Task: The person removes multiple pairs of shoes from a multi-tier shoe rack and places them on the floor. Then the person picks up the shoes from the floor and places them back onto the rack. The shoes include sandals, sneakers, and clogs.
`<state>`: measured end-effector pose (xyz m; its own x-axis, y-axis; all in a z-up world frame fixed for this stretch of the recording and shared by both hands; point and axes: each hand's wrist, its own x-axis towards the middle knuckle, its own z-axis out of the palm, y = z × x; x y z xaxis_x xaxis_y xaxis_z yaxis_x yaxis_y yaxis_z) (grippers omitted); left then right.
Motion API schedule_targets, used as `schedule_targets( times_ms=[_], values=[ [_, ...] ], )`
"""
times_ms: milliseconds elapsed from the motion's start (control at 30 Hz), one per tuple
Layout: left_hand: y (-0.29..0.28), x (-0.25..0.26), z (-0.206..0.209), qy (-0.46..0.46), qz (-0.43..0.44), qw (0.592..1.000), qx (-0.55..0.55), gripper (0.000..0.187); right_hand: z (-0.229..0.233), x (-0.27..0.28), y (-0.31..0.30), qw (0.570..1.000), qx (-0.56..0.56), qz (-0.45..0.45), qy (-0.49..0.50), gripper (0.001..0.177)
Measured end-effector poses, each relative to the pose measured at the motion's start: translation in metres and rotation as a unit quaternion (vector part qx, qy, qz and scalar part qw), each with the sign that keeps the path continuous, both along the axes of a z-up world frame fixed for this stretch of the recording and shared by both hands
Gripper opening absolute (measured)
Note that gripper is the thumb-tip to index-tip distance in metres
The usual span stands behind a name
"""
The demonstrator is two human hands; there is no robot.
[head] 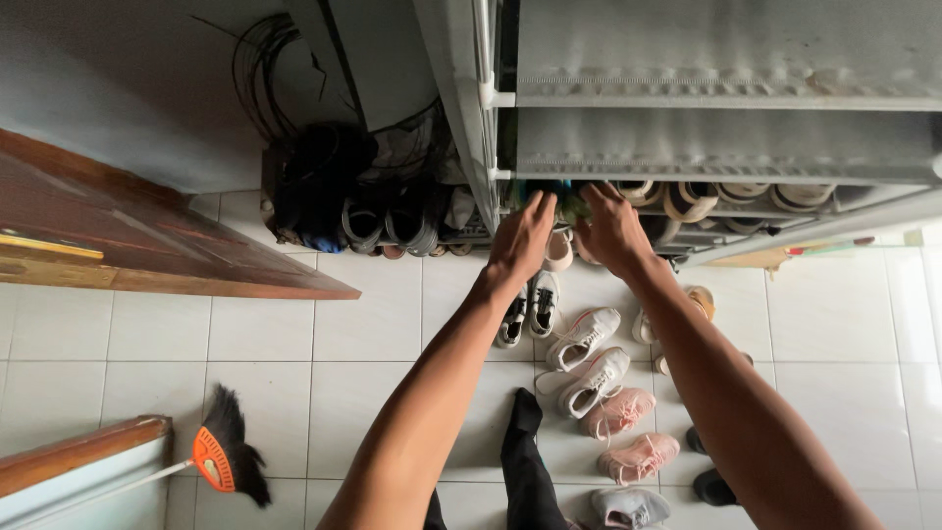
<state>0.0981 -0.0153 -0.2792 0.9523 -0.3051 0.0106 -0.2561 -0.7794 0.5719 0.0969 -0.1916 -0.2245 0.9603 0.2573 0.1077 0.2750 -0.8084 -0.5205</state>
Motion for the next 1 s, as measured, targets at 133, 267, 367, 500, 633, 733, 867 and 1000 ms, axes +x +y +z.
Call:
schedule_targets(
  times_ms=[133, 267, 367, 500, 633, 733, 867, 1000],
  values=[
    [0.021, -0.078, 0.040, -0.052, -0.035, 0.997, -0.054, 0.049, 0.043, -0.075, 0.017, 0.999, 0.033, -0.014, 0.028, 0.033],
    [0.056, -0.146, 0.072, -0.019, -0.070, 0.993, -0.088, 0.040, 0.067, -0.154, 0.048, 0.997, 0.055, -0.027, 0.051, 0.033],
    [0.090, -0.190, 0.078, -0.043, -0.113, 0.987, -0.104, 0.049, 0.067, -0.207, 0.077, 0.995, 0.051, -0.047, 0.074, 0.039],
    [0.142, -0.241, 0.058, 0.011, -0.111, 0.988, -0.104, 0.038, 0.032, -0.256, 0.121, 0.991, 0.056, -0.047, 0.109, 0.041],
    [0.197, -0.269, 0.002, 0.082, -0.080, 0.991, -0.072, 0.034, -0.039, -0.277, 0.171, 0.985, 0.029, -0.041, 0.166, 0.038],
    [0.233, -0.283, -0.059, 0.082, -0.056, 0.993, -0.059, 0.035, -0.103, -0.282, 0.209, 0.976, 0.041, -0.040, 0.210, 0.044],
    [0.266, -0.278, -0.145, 0.109, -0.039, 0.993, -0.020, 0.028, -0.175, -0.269, 0.241, 0.976, 0.050, -0.001, 0.212, 0.044],
    [0.282, -0.270, -0.193, 0.082, -0.015, 0.996, -0.014, 0.055, -0.222, -0.255, 0.258, 0.978, -0.009, -0.005, 0.208, 0.050]
  ],
)
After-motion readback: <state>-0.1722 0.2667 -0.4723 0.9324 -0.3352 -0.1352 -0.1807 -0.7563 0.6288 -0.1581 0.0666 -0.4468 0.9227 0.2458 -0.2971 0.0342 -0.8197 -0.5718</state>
